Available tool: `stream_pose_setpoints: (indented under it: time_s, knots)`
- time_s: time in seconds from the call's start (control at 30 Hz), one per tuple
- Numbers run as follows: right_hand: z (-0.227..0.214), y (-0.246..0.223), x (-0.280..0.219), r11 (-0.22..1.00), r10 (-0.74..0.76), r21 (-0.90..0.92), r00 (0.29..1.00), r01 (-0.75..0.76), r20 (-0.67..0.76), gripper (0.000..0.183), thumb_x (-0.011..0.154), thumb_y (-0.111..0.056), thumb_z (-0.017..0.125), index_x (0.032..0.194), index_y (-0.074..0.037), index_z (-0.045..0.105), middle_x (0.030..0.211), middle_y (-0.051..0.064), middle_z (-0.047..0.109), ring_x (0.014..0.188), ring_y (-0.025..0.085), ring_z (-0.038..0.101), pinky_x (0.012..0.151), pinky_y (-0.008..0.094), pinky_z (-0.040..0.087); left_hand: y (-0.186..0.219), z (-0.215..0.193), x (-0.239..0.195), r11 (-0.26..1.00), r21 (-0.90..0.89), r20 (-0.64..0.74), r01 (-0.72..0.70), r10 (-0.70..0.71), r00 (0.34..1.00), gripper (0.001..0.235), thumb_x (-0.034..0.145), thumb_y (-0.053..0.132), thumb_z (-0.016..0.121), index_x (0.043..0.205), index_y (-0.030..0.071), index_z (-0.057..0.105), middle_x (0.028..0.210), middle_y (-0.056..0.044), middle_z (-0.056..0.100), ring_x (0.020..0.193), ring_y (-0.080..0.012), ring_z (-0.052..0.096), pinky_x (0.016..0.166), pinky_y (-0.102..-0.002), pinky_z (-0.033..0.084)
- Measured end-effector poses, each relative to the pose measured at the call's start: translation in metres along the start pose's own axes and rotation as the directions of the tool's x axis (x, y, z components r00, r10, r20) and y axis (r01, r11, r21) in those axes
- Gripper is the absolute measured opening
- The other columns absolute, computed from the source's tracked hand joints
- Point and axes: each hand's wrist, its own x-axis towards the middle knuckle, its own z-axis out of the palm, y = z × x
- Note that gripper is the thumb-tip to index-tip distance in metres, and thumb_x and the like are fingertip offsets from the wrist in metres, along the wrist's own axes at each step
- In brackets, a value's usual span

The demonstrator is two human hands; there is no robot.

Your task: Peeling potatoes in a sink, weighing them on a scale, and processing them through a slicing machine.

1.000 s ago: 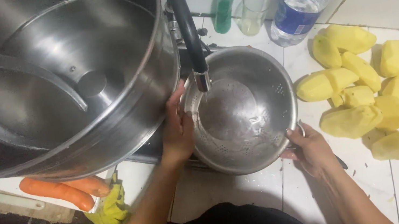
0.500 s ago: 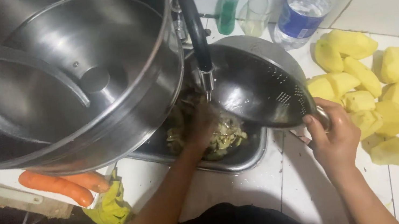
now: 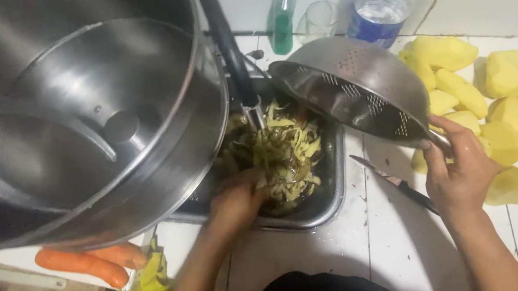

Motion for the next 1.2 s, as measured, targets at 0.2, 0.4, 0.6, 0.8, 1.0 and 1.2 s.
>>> stream_pose_setpoints:
  time_s: [0.2, 0.4, 0.6, 0.8, 1.0, 1.2]
  knots:
    - [-0.003, -0.011, 0.021, 0.994, 0.038, -0.106, 0.998, -0.033, 0.044, 0.036, 0.095, -0.001, 0.077, 0.131, -0.003, 0.069, 0.113, 0.016, 0.073, 0.089, 0.025, 0.073, 0.077, 0.035, 0.057, -0.003, -0.011, -0.031, 0.997, -0.054, 0.013, 0.061, -0.060, 0.998, 0.054, 0.094, 0.037, 0.067, 0.139, 0.010, 0.054, 0.137, -0.016, 0.063, 0.127, -0.0359, 0.058, 0.107, -0.047, 0.046]
    - [-0.009, 0.026, 0.022, 0.879, 0.386, 0.268, 0.919, -0.393, 0.083, 0.022, 0.106, -0.013, 0.073, 0.118, 0.002, 0.063, 0.098, 0.007, 0.070, 0.084, 0.011, 0.069, 0.073, 0.030, 0.058, 0.054, -0.021, -0.018, 0.894, -0.403, 0.206, 0.196, -0.120, 0.971, 0.072, 0.093, 0.036, 0.067, 0.154, 0.015, 0.035, 0.148, -0.014, 0.055, 0.132, -0.0329, 0.056, 0.110, -0.047, 0.046]
    - [-0.003, 0.057, 0.016, 0.743, 0.592, 0.110, 0.725, -0.660, 0.352, 0.032, 0.100, -0.022, 0.073, 0.101, 0.009, 0.065, 0.080, 0.013, 0.066, 0.071, 0.018, 0.063, 0.067, 0.037, 0.055, 0.085, 0.045, 0.031, 0.162, -0.857, 0.475, 0.490, -0.122, 0.871, 0.070, 0.095, 0.032, 0.063, 0.152, 0.009, 0.031, 0.135, -0.017, 0.060, 0.115, -0.0326, 0.065, 0.093, -0.047, 0.056]
    - [-0.018, 0.022, 0.097, 0.830, 0.557, -0.290, 0.693, -0.476, 0.458, 0.053, 0.089, -0.040, 0.073, 0.122, 0.001, 0.068, 0.100, 0.022, 0.074, 0.093, 0.035, 0.073, 0.085, 0.047, 0.058, 0.101, 0.084, 0.061, -0.056, -0.927, 0.374, 0.372, -0.243, 0.895, 0.048, 0.093, 0.010, 0.063, 0.135, 0.001, 0.040, 0.099, -0.023, 0.066, 0.062, -0.0251, 0.063, 0.047, -0.035, 0.053]
    - [0.098, -0.055, 0.190, 0.872, -0.430, 0.022, 0.746, 0.488, 0.508, 0.036, 0.089, -0.023, 0.071, 0.123, -0.011, 0.069, 0.106, 0.014, 0.068, 0.107, 0.034, 0.064, 0.094, 0.046, 0.054, 0.102, 0.085, 0.067, -0.137, -0.895, 0.445, 0.424, -0.316, 0.838, 0.041, 0.092, 0.000, 0.056, 0.127, 0.005, 0.035, 0.088, -0.019, 0.063, 0.051, -0.0228, 0.058, 0.038, -0.033, 0.048]
    - [0.323, -0.113, 0.194, 0.747, -0.469, 0.229, 0.250, 0.624, 0.847, 0.041, 0.089, -0.015, 0.066, 0.129, -0.009, 0.061, 0.125, 0.019, 0.060, 0.114, 0.034, 0.061, 0.087, 0.048, 0.055, 0.085, 0.082, 0.060, -0.092, -0.900, 0.430, 0.425, -0.331, 0.840, 0.039, 0.092, 0.003, 0.056, 0.127, 0.004, 0.037, 0.091, -0.020, 0.064, 0.056, -0.0248, 0.062, 0.044, -0.036, 0.053]
